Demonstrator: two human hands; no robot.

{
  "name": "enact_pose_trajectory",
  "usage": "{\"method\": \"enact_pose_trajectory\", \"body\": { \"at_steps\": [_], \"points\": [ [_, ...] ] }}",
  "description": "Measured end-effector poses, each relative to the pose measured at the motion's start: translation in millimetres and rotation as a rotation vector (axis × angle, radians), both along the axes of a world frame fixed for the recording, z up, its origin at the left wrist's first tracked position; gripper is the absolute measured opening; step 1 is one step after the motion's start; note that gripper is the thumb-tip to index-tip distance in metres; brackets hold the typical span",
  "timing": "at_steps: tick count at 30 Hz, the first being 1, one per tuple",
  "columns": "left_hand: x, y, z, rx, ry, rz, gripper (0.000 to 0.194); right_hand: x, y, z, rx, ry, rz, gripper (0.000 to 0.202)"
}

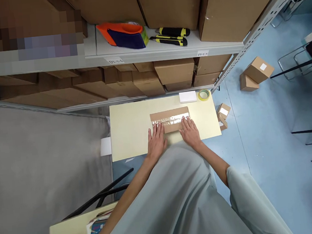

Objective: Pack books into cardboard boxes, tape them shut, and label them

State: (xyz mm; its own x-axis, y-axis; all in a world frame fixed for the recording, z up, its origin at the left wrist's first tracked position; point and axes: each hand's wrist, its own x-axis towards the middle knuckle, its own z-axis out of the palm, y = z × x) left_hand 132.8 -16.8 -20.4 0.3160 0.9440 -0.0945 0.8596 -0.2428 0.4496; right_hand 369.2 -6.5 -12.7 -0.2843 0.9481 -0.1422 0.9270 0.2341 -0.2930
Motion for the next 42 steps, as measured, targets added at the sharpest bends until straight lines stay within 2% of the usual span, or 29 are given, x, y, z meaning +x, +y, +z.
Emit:
{"method": "enact_pose_trajectory", "body": {
  "at_steps": [5, 11, 18, 22, 24, 29, 32, 35, 38, 40, 42],
  "points": [
    [22, 13, 5.7, -0.058, -0.056, -0.026, 0.079, -24, 7, 8.8, -0.077, 0.055, 0.206, 0.065],
    [14, 11, 3.4, -0.056, -0.072, 0.005, 0.077, -9, 7, 9.3, -0.078, 0.019, 0.097, 0.063],
    [10, 6, 8.2, -0.077, -0.083, 0.028, 0.075, 6, 6, 5.1, -0.073, 0.017, 0.092, 0.065],
    [-5, -6, 7.4, -0.075, -0.072, 0.105, 0.077, 18, 4, 5.8, -0.05, -0.007, -0.024, 0.071],
    [-4, -5, 6.6, -0.067, -0.081, 0.132, 0.079, 15, 9, 7.7, -0.043, 0.002, -0.027, 0.074],
    [22, 26, 7.6, -0.082, -0.133, 0.019, 0.082, -15, 34, 11.1, -0.06, 0.048, 0.194, 0.067],
    [19, 36, 8.8, -0.113, -0.143, 0.012, 0.084, -17, 45, 9.7, -0.081, 0.046, 0.232, 0.064],
    [-6, 32, 5.7, -0.121, -0.163, 0.069, 0.089, 6, 45, 6.4, -0.07, 0.036, 0.092, 0.065],
    [-26, 25, -4.3, -0.13, -0.207, 0.155, 0.095, 39, 39, 1.7, -0.096, 0.065, -0.157, 0.073],
    [-28, 23, -13.5, -0.144, -0.264, 0.261, 0.113, 56, 36, -2.2, -0.178, 0.149, -0.313, 0.078],
    [-23, 22, -21.9, -0.16, -0.342, 0.433, 0.129, 64, 32, -6.1, -0.268, 0.288, -0.387, 0.078]
  ]
}}
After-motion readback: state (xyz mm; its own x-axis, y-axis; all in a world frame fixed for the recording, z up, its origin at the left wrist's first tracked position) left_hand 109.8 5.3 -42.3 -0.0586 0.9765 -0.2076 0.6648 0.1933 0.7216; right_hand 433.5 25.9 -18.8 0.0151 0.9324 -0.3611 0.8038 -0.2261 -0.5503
